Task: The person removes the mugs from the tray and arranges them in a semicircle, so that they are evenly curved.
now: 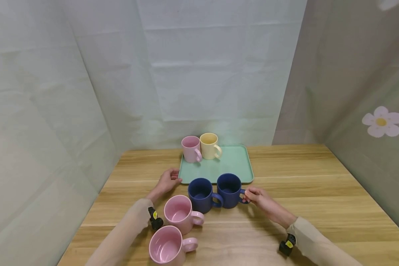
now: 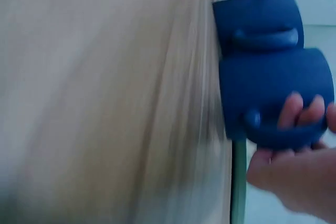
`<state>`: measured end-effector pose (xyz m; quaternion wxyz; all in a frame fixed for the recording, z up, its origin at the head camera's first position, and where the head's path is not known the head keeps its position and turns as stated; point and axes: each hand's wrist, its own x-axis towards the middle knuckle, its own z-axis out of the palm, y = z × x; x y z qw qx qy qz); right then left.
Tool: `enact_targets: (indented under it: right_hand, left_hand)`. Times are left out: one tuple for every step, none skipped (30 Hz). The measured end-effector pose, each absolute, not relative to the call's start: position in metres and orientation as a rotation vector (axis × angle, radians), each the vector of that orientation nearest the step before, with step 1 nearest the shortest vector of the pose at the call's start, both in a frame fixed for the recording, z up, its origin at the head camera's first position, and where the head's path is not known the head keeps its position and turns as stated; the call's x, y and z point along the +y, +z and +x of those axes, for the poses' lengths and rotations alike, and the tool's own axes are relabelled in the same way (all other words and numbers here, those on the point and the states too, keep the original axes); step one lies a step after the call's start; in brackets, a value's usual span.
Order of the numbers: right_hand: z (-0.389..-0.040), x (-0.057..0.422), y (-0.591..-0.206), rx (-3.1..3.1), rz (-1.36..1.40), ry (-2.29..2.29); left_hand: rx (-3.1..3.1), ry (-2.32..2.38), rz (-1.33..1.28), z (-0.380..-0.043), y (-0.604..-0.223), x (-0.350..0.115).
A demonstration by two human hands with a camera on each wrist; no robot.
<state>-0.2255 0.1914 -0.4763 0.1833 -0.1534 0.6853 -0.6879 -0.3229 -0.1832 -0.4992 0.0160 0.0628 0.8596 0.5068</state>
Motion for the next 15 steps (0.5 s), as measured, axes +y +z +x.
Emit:
enact_targets:
  right_hand:
    - [-0.227, 0.192, -0.477, 1.92, -0.452, -1.928]
    - [-0.228, 0.193, -0.477, 1.907, -0.465, -1.916]
    - [-0.23, 0.194, -0.477, 1.904, -0.481, -1.901]
    - [-0.231, 0.195, -0.476, 1.912, -0.492, -1.884]
    - [-0.232, 0.195, -0.476, 1.94, -0.493, -1.855]
    - [-0.234, 0.196, -0.475, 1.977, -0.488, -1.824]
    - [-0.235, 0.196, -0.473, 2.022, -0.48, -1.797]
    - [-0.236, 0.196, -0.472, 2.07, -0.456, -1.77]
    - [-0.238, 0.196, -0.47, 2.122, -0.426, -1.743]
    - [-0.239, 0.195, -0.468, 2.162, -0.39, -1.722]
    - [-0.241, 0.195, -0.466, 2.198, -0.357, -1.703]
    - [-0.243, 0.194, -0.464, 2.225, -0.329, -1.692]
    - [-0.245, 0.194, -0.462, 2.243, -0.308, -1.69]
    - [-0.247, 0.193, -0.461, 2.245, -0.286, -1.698]
    - [-0.25, 0.193, -0.46, 2.246, -0.28, -1.705]
  left_hand:
    - [2.676, 1.572, 0.201, -0.323, -0.499, -0.184]
    - [2.677, 1.572, 0.201, -0.323, -0.5, -0.184]
    - [2.68, 1.572, 0.202, -0.323, -0.5, -0.184]
    - [2.681, 1.575, 0.199, -0.323, -0.5, -0.184]
    - [2.681, 1.576, 0.2, -0.323, -0.5, -0.184]
    - [2.682, 1.576, 0.2, -0.323, -0.5, -0.184]
    - [2.683, 1.577, 0.197, -0.323, -0.5, -0.184]
    - [2.681, 1.58, 0.193, -0.323, -0.5, -0.183]
    - [2.681, 1.579, 0.192, -0.323, -0.5, -0.183]
    - [2.681, 1.575, 0.192, -0.323, -0.499, -0.183]
    - [2.68, 1.576, 0.183, -0.323, -0.499, -0.182]
    - [2.68, 1.573, 0.178, -0.323, -0.499, -0.182]
    - [2.681, 1.567, 0.174, -0.323, -0.498, -0.182]
    - [2.681, 1.564, 0.168, -0.322, -0.498, -0.182]
    - [2.68, 1.561, 0.163, -0.322, -0.498, -0.181]
